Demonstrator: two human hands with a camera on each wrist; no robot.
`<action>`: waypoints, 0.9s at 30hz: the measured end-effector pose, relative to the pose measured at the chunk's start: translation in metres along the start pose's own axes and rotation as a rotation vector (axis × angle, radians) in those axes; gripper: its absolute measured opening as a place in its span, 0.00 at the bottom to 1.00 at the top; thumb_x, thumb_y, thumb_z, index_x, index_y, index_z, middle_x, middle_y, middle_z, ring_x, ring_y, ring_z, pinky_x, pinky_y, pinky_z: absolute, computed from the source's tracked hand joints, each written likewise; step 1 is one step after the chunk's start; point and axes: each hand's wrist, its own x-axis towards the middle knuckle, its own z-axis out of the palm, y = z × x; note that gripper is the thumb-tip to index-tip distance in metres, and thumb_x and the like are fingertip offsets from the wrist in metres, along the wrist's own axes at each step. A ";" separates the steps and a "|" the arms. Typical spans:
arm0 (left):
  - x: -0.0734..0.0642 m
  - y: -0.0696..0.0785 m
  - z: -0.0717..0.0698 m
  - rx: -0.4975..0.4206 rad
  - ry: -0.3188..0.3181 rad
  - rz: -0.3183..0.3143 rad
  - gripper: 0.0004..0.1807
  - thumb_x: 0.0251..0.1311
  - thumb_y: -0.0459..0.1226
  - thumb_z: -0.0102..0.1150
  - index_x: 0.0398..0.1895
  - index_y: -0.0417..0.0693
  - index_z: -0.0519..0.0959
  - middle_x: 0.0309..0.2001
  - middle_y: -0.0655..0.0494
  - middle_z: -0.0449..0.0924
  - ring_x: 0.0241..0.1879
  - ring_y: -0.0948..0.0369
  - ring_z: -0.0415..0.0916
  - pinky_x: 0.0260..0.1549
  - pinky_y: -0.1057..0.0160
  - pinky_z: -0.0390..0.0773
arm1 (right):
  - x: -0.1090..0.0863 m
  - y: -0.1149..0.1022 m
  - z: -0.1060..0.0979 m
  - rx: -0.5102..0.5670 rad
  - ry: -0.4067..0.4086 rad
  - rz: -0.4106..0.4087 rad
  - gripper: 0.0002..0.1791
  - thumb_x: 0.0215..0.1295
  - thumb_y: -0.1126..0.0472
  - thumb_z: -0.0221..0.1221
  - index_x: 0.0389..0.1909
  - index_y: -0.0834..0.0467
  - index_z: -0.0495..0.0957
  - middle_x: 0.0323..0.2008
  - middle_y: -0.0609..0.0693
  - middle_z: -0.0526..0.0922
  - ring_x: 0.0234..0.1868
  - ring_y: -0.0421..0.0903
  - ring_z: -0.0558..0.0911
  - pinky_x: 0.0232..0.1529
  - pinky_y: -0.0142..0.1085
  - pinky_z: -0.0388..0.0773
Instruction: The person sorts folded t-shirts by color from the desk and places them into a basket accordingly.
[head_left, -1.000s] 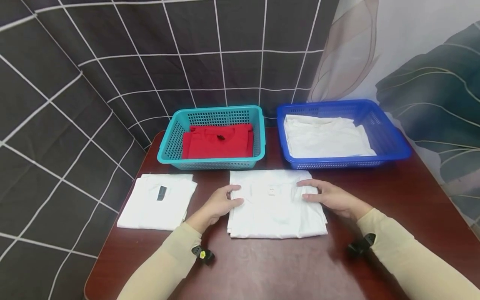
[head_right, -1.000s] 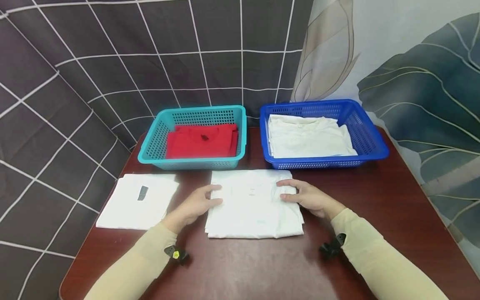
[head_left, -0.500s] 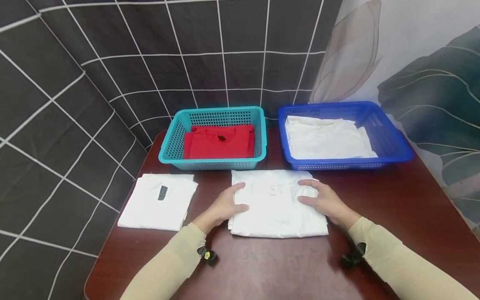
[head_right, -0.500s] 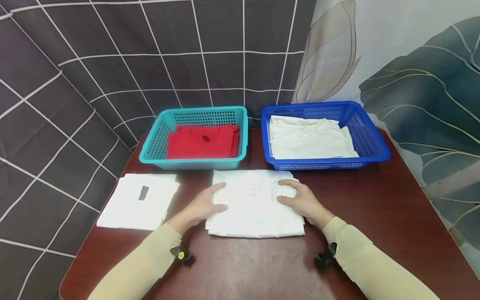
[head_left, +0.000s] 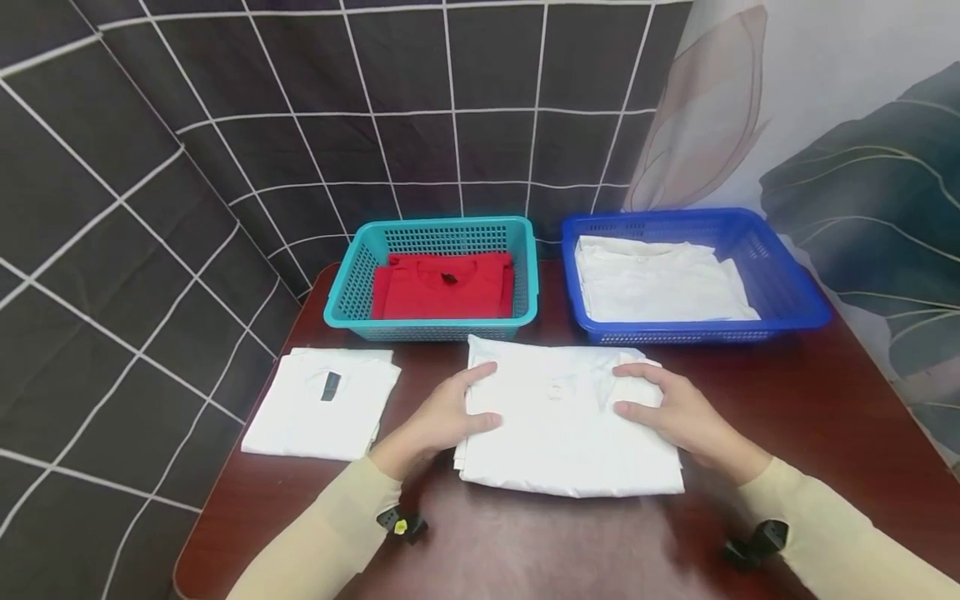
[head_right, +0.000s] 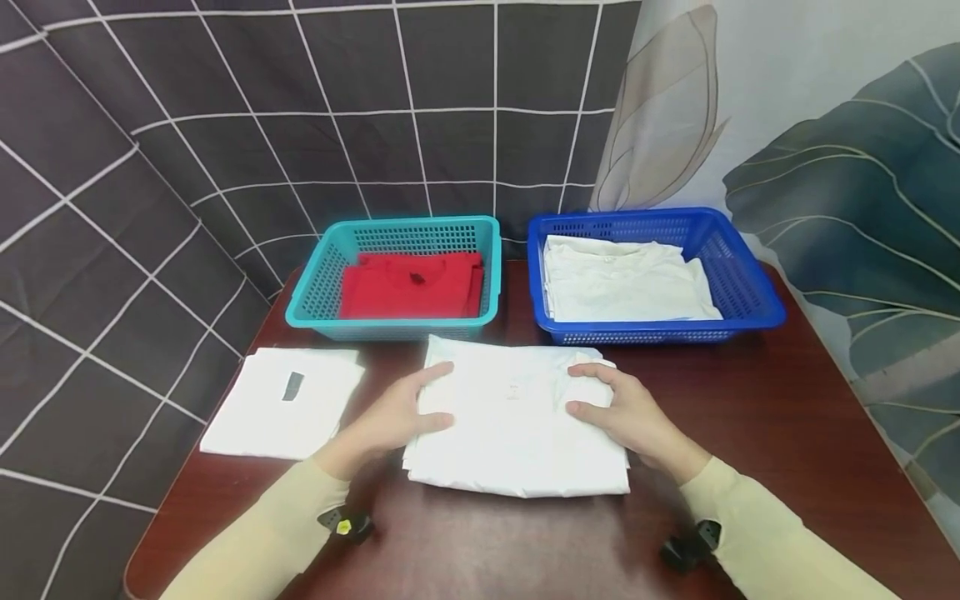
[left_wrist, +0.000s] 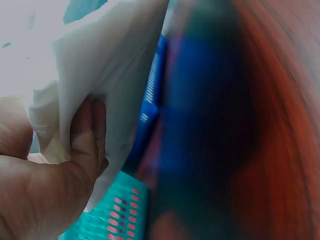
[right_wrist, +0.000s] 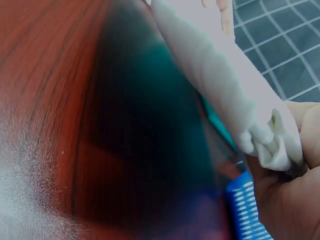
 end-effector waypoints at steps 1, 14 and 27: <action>-0.003 0.006 -0.001 0.017 -0.005 0.010 0.42 0.53 0.37 0.70 0.72 0.55 0.63 0.67 0.56 0.65 0.67 0.58 0.59 0.63 0.52 0.64 | -0.004 -0.004 -0.003 -0.010 0.003 -0.006 0.35 0.54 0.43 0.68 0.61 0.52 0.73 0.65 0.58 0.68 0.55 0.54 0.69 0.45 0.39 0.71; 0.005 0.074 -0.012 0.144 0.062 0.243 0.45 0.51 0.41 0.71 0.73 0.61 0.60 0.66 0.55 0.62 0.61 0.60 0.62 0.48 0.63 0.77 | -0.025 -0.037 -0.060 -0.039 0.123 -0.052 0.35 0.58 0.45 0.66 0.65 0.51 0.69 0.59 0.64 0.71 0.24 0.47 0.81 0.19 0.40 0.78; 0.087 0.127 -0.019 0.199 0.077 0.295 0.46 0.50 0.43 0.71 0.73 0.62 0.59 0.68 0.54 0.60 0.60 0.61 0.61 0.46 0.66 0.77 | 0.027 -0.031 -0.122 -0.028 0.205 0.019 0.38 0.58 0.38 0.63 0.69 0.40 0.63 0.60 0.59 0.65 0.26 0.53 0.83 0.24 0.45 0.81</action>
